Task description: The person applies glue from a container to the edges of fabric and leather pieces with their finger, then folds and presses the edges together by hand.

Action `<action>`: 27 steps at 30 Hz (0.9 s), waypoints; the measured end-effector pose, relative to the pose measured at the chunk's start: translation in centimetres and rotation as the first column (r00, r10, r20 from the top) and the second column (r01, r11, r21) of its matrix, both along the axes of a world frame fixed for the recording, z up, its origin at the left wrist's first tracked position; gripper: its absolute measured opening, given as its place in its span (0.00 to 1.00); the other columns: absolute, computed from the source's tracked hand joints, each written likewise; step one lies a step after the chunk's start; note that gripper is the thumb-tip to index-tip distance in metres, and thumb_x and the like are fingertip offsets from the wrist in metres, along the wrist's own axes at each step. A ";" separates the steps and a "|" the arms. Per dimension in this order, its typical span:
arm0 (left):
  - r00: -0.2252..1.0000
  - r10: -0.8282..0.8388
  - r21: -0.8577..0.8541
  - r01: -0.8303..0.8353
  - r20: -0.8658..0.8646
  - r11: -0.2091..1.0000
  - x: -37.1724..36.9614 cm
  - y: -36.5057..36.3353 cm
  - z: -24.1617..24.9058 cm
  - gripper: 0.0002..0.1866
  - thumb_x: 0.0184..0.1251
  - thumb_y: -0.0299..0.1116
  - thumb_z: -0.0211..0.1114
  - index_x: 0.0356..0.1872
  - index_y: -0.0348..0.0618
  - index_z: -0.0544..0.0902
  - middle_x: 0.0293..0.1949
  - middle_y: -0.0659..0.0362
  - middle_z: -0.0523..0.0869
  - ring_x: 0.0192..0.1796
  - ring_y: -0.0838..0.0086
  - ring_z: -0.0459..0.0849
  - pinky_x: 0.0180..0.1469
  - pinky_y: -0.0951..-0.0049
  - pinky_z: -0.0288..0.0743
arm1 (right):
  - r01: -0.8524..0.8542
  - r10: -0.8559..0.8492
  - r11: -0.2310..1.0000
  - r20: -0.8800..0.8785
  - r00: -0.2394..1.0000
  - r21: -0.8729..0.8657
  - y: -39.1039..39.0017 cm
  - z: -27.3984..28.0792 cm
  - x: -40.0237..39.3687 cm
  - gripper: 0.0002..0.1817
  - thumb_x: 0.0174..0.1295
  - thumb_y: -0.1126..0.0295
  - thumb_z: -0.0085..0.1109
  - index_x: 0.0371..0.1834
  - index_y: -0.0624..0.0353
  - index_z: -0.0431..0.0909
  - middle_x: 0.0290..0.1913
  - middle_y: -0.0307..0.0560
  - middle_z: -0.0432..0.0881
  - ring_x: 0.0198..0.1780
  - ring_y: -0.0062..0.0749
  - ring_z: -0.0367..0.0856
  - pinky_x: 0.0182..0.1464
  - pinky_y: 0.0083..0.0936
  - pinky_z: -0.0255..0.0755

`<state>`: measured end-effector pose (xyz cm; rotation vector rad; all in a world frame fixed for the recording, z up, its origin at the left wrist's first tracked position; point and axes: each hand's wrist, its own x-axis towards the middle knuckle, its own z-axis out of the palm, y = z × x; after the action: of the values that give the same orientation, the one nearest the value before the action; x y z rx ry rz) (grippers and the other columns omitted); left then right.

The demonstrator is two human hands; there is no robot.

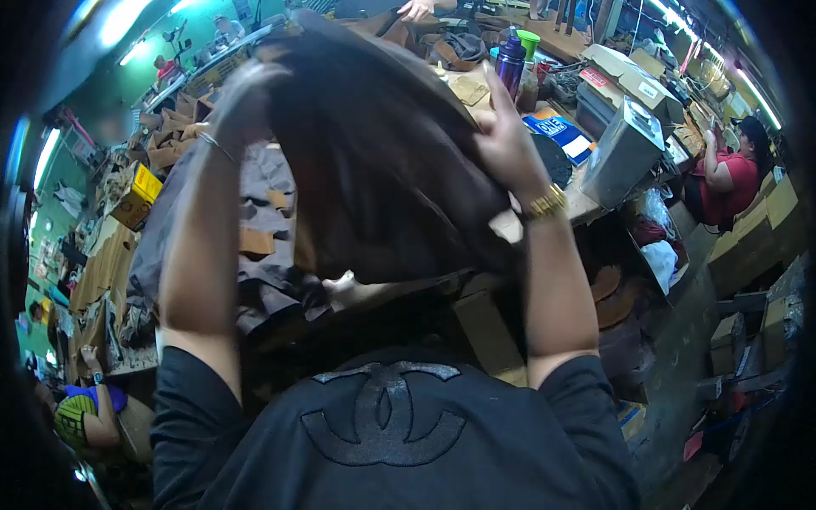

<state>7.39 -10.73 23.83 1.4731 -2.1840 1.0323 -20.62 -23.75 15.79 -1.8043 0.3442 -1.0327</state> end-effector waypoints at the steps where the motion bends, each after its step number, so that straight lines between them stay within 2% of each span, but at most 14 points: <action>1: 0.974 0.044 -0.026 -0.051 -0.224 0.998 2.9 -1.4 2.4 0.14 0.45 0.25 0.57 0.37 0.45 0.79 0.35 0.54 0.81 0.36 0.64 0.80 0.44 0.70 0.72 | 0.123 -0.116 0.977 0.051 0.992 -0.173 -3.5 -0.2 2.1 0.42 0.50 0.81 0.54 0.66 0.59 0.39 0.36 0.49 0.78 0.34 0.20 0.75 0.37 0.13 0.67; 3: 0.828 -0.222 -0.189 0.143 -0.515 0.972 4.7 -1.1 6.2 0.11 0.50 0.22 0.57 0.36 0.31 0.77 0.30 0.55 0.80 0.30 0.72 0.78 0.34 0.76 0.74 | 0.044 0.016 0.981 0.302 0.953 -0.190 -4.9 2.1 6.2 0.44 0.50 0.78 0.57 0.65 0.60 0.37 0.30 0.48 0.77 0.29 0.17 0.73 0.32 0.14 0.67; 5: 0.029 -0.153 -0.124 0.451 -0.988 0.884 0.7 1.8 10.1 0.13 0.55 0.27 0.55 0.43 0.37 0.75 0.40 0.57 0.79 0.44 0.70 0.77 0.48 0.71 0.70 | -0.088 0.150 0.977 0.327 0.933 -0.195 -7.5 2.7 9.2 0.45 0.52 0.74 0.60 0.66 0.56 0.36 0.34 0.48 0.78 0.35 0.21 0.75 0.39 0.16 0.69; 9: 0.191 0.354 0.354 -0.032 -0.916 0.935 -3.2 5.0 0.5 0.18 0.59 0.30 0.56 0.50 0.36 0.69 0.46 0.55 0.77 0.45 0.70 0.77 0.51 0.71 0.69 | -0.164 0.198 0.966 0.165 0.966 -0.198 -13.0 0.9 13.8 0.45 0.50 0.76 0.59 0.66 0.56 0.37 0.32 0.44 0.77 0.32 0.18 0.73 0.35 0.13 0.68; 10: 0.742 0.244 0.248 -0.107 -0.625 0.963 -2.6 5.0 -5.3 0.14 0.57 0.28 0.57 0.45 0.36 0.74 0.44 0.57 0.78 0.45 0.74 0.76 0.49 0.72 0.68 | -0.040 0.047 0.961 0.019 0.999 -0.275 -14.4 -0.2 14.6 0.44 0.49 0.80 0.56 0.66 0.56 0.39 0.30 0.41 0.77 0.31 0.16 0.72 0.33 0.12 0.66; 11: 0.815 0.128 0.256 0.026 -0.565 0.966 -7.4 4.5 -6.0 0.10 0.56 0.23 0.56 0.40 0.35 0.76 0.42 0.56 0.80 0.44 0.78 0.74 0.48 0.75 0.67 | -0.189 0.194 0.952 -0.001 0.981 -0.240 -16.5 -2.6 16.0 0.42 0.47 0.82 0.52 0.66 0.56 0.41 0.30 0.42 0.77 0.33 0.17 0.73 0.35 0.13 0.68; 12: 0.235 0.490 0.530 0.152 -0.840 0.835 -8.0 3.8 -10.6 0.14 0.50 0.18 0.51 0.40 0.34 0.75 0.38 0.53 0.80 0.44 0.67 0.76 0.47 0.72 0.68 | -0.215 0.145 0.936 -0.250 0.957 -0.278 -17.1 -3.5 15.9 0.42 0.47 0.82 0.52 0.66 0.54 0.42 0.32 0.44 0.77 0.34 0.18 0.73 0.37 0.15 0.68; 13: 0.096 0.460 0.469 0.220 -0.883 0.855 -9.5 3.1 -14.2 0.16 0.49 0.16 0.49 0.41 0.35 0.75 0.38 0.51 0.80 0.46 0.61 0.76 0.48 0.71 0.67 | -0.254 0.080 0.918 -0.486 0.870 -0.303 -17.6 -4.7 15.4 0.43 0.46 0.82 0.52 0.66 0.53 0.42 0.34 0.46 0.77 0.35 0.20 0.74 0.38 0.18 0.69; 15: 0.233 0.533 0.575 0.187 -0.813 0.796 -10.7 2.2 -21.1 0.16 0.47 0.19 0.52 0.42 0.35 0.74 0.39 0.49 0.79 0.47 0.61 0.75 0.50 0.71 0.66 | -0.351 -0.031 0.842 -0.687 0.726 -0.410 -18.4 -6.1 13.4 0.46 0.42 0.73 0.62 0.66 0.48 0.46 0.43 0.54 0.76 0.44 0.39 0.75 0.49 0.26 0.67; 19: 0.446 0.463 0.590 0.204 -0.766 0.781 -12.8 1.1 -23.1 0.22 0.50 0.35 0.63 0.44 0.31 0.71 0.42 0.48 0.76 0.47 0.62 0.74 0.50 0.71 0.65 | -0.281 -0.112 0.864 -0.704 0.702 -0.418 -21.4 -7.5 8.2 0.26 0.51 0.59 0.58 0.55 0.50 0.68 0.54 0.55 0.68 0.57 0.44 0.64 0.59 0.29 0.56; 22: -0.041 0.685 0.581 0.495 -0.727 0.646 -10.5 1.2 -22.0 0.29 0.53 0.42 0.62 0.52 0.34 0.67 0.52 0.51 0.71 0.55 0.68 0.69 0.57 0.70 0.59 | -0.255 -0.265 0.806 -0.711 0.651 -0.534 -21.2 -9.1 3.7 0.28 0.56 0.40 0.41 0.42 0.50 0.79 0.62 0.56 0.57 0.65 0.51 0.44 0.64 0.40 0.41; 23: -0.586 0.209 -0.086 0.434 -0.783 0.897 -11.5 1.2 -22.7 0.24 0.59 0.42 0.55 0.51 0.36 0.69 0.49 0.53 0.74 0.51 0.71 0.73 0.52 0.71 0.65 | -0.240 -0.255 0.831 -0.726 0.639 -0.502 -20.7 -10.3 2.9 0.29 0.57 0.39 0.37 0.40 0.48 0.80 0.64 0.54 0.54 0.67 0.52 0.38 0.65 0.42 0.37; 25: -0.839 0.084 -0.175 0.208 -0.538 0.962 -11.4 0.6 -21.8 0.18 0.64 0.40 0.48 0.47 0.36 0.72 0.42 0.55 0.78 0.44 0.73 0.77 0.48 0.73 0.69 | -0.274 -0.284 0.829 -0.789 0.544 -0.487 -19.8 -12.1 2.5 0.32 0.55 0.35 0.33 0.44 0.44 0.79 0.67 0.47 0.47 0.68 0.49 0.34 0.64 0.47 0.34; 27: -0.747 0.109 -0.034 0.173 -0.656 0.984 -11.0 0.1 -21.4 0.16 0.64 0.37 0.47 0.45 0.36 0.73 0.40 0.55 0.79 0.42 0.73 0.78 0.46 0.75 0.69 | -0.213 -0.269 0.871 -0.794 0.545 -0.442 -18.6 -13.0 2.5 0.32 0.55 0.35 0.33 0.44 0.45 0.79 0.68 0.46 0.45 0.69 0.46 0.32 0.64 0.48 0.31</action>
<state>-3.61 -10.67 2.46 1.0769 -0.3749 -0.9190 -18.16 -42.37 2.78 -2.7309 0.7446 -0.1378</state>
